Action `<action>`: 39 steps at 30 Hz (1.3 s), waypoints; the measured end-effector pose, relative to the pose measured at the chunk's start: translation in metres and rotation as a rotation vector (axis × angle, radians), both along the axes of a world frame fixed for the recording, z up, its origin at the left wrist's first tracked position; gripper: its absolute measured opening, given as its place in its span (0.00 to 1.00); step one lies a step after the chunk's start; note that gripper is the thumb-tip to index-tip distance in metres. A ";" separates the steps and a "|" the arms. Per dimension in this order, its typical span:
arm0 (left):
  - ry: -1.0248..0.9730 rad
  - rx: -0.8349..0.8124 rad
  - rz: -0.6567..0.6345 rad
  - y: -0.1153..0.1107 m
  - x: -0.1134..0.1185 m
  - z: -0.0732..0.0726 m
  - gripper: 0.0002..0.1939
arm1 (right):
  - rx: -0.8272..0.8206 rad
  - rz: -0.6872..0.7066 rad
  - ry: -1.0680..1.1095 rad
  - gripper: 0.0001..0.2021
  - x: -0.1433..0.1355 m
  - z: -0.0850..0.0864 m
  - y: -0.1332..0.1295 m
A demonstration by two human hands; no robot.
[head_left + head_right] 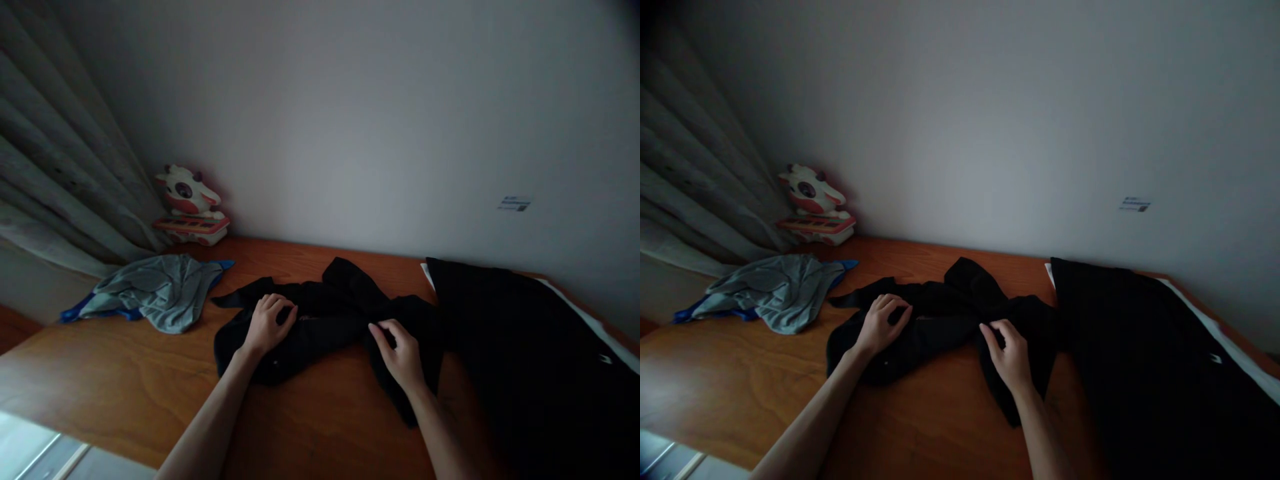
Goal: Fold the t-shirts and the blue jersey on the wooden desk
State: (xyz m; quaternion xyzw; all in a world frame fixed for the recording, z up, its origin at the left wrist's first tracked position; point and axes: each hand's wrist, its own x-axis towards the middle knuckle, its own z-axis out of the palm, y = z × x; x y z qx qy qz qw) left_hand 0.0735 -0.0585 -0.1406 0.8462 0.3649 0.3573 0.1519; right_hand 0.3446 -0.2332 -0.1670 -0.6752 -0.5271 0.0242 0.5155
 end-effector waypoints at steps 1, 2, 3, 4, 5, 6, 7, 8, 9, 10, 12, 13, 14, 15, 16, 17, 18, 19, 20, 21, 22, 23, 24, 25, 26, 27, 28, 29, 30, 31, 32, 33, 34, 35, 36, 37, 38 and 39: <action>0.015 -0.043 -0.067 -0.003 -0.001 0.005 0.10 | 0.044 -0.099 0.081 0.22 0.004 0.000 0.000; 0.038 -0.091 -0.151 -0.005 -0.002 0.008 0.10 | 0.084 -0.207 0.159 0.24 0.008 -0.001 0.001; 0.062 -0.135 -0.241 -0.008 -0.002 0.011 0.12 | 0.114 -0.315 0.238 0.27 0.013 -0.002 0.002; 0.085 -0.166 -0.325 -0.011 -0.002 0.012 0.18 | 0.128 -0.408 0.320 0.30 0.017 -0.004 0.002; 0.107 -0.182 -0.390 -0.014 -0.001 0.011 0.25 | 0.131 -0.478 0.400 0.32 0.021 -0.005 0.002; 0.128 -0.184 -0.430 -0.016 0.000 0.009 0.30 | 0.125 -0.522 0.470 0.33 0.024 -0.005 0.002; 0.150 -0.178 -0.444 -0.017 0.002 0.005 0.32 | 0.116 -0.542 0.525 0.33 0.026 -0.005 0.002; 0.176 -0.168 -0.437 -0.016 0.003 0.001 0.29 | 0.109 -0.537 0.564 0.32 0.028 -0.004 0.001; 0.204 -0.153 -0.409 -0.015 0.004 -0.004 0.24 | 0.111 -0.502 0.594 0.31 0.028 -0.003 0.000; 0.228 -0.127 -0.354 -0.013 0.005 -0.008 0.19 | 0.111 -0.423 0.617 0.30 0.027 0.000 -0.002; 0.242 -0.046 -0.149 -0.005 0.003 -0.013 0.18 | 0.059 -0.130 0.661 0.33 0.022 0.005 -0.006; 0.234 -0.003 -0.010 -0.001 0.001 -0.014 0.19 | 0.010 0.050 0.683 0.35 0.018 0.008 -0.007; 0.224 0.033 0.131 0.004 -0.003 -0.013 0.20 | -0.042 0.204 0.696 0.37 0.015 0.010 -0.008; 0.215 0.055 0.254 0.008 -0.006 -0.011 0.20 | -0.082 0.299 0.693 0.39 0.012 0.012 -0.009; 0.207 0.062 0.344 0.010 -0.009 -0.008 0.19 | -0.104 0.323 0.669 0.38 0.010 0.013 -0.009; 0.199 0.056 0.394 0.012 -0.012 -0.005 0.18 | -0.104 0.283 0.623 0.37 0.008 0.013 -0.008; 0.191 0.035 0.403 0.012 -0.013 -0.002 0.18 | -0.087 0.206 0.547 0.33 0.007 0.011 -0.007; 0.190 0.001 0.375 0.010 -0.013 0.000 0.17 | -0.064 0.120 0.437 0.29 0.008 0.007 -0.005; 0.198 -0.039 0.333 0.006 -0.010 0.002 0.18 | -0.048 0.037 0.302 0.25 0.009 0.002 -0.002; 0.218 -0.074 0.293 0.001 -0.007 0.003 0.19 | -0.050 -0.038 0.157 0.23 0.010 -0.004 0.000; 0.248 -0.098 0.259 -0.006 -0.001 0.002 0.22 | -0.071 -0.106 0.015 0.24 0.012 -0.011 0.002; 0.284 -0.107 0.229 -0.012 0.004 0.000 0.26 | -0.114 -0.164 -0.112 0.25 0.013 -0.017 0.004; 0.314 -0.106 0.204 -0.018 0.010 -0.002 0.31 | -0.176 -0.206 -0.219 0.26 0.013 -0.023 0.006; 0.331 -0.102 0.177 -0.023 0.015 -0.006 0.36 | -0.248 -0.230 -0.299 0.25 0.012 -0.027 0.007; 0.336 -0.103 0.138 -0.026 0.018 -0.010 0.40 | -0.318 -0.235 -0.358 0.23 0.008 -0.029 0.008; 0.331 -0.112 0.085 -0.027 0.020 -0.015 0.43 | -0.380 -0.223 -0.402 0.21 0.002 -0.028 0.008; 0.320 -0.126 0.028 -0.026 0.021 -0.019 0.44 | -0.434 -0.199 -0.433 0.18 -0.007 -0.025 0.008; 0.307 -0.140 -0.029 -0.022 0.020 -0.023 0.44 | -0.478 -0.160 -0.449 0.15 -0.018 -0.020 0.007; 0.292 -0.154 -0.087 -0.018 0.018 -0.026 0.43 | -0.513 -0.105 -0.449 0.12 -0.030 -0.013 0.006; 0.275 -0.168 -0.145 -0.012 0.015 -0.028 0.42 | -0.533 -0.023 -0.431 0.11 -0.043 -0.005 0.005; 0.256 -0.184 -0.202 -0.006 0.013 -0.030 0.40 | -0.539 0.092 -0.398 0.09 -0.055 0.004 0.004; 0.234 -0.200 -0.256 -0.001 0.010 -0.031 0.39 | -0.541 0.219 -0.342 0.07 -0.065 0.014 0.005; 0.210 -0.216 -0.307 0.004 0.008 -0.031 0.38 | -0.546 0.338 -0.274 0.06 -0.071 0.024 0.007; 0.188 -0.228 -0.356 0.007 0.006 -0.030 0.38 | -0.547 0.427 -0.204 0.08 -0.075 0.035 0.011; 0.169 -0.235 -0.405 0.010 0.005 -0.029 0.37 | -0.535 0.468 -0.146 0.11 -0.075 0.045 0.017; 0.154 -0.235 -0.452 0.011 0.005 -0.027 0.36 | -0.511 0.465 -0.114 0.13 -0.072 0.053 0.025; 0.146 -0.232 -0.499 0.011 0.006 -0.026 0.35 | -0.457 0.407 -0.119 0.13 -0.066 0.060 0.035; 0.145 -0.224 -0.544 0.010 0.007 -0.025 0.34 | -0.388 0.332 -0.165 0.11 -0.060 0.064 0.046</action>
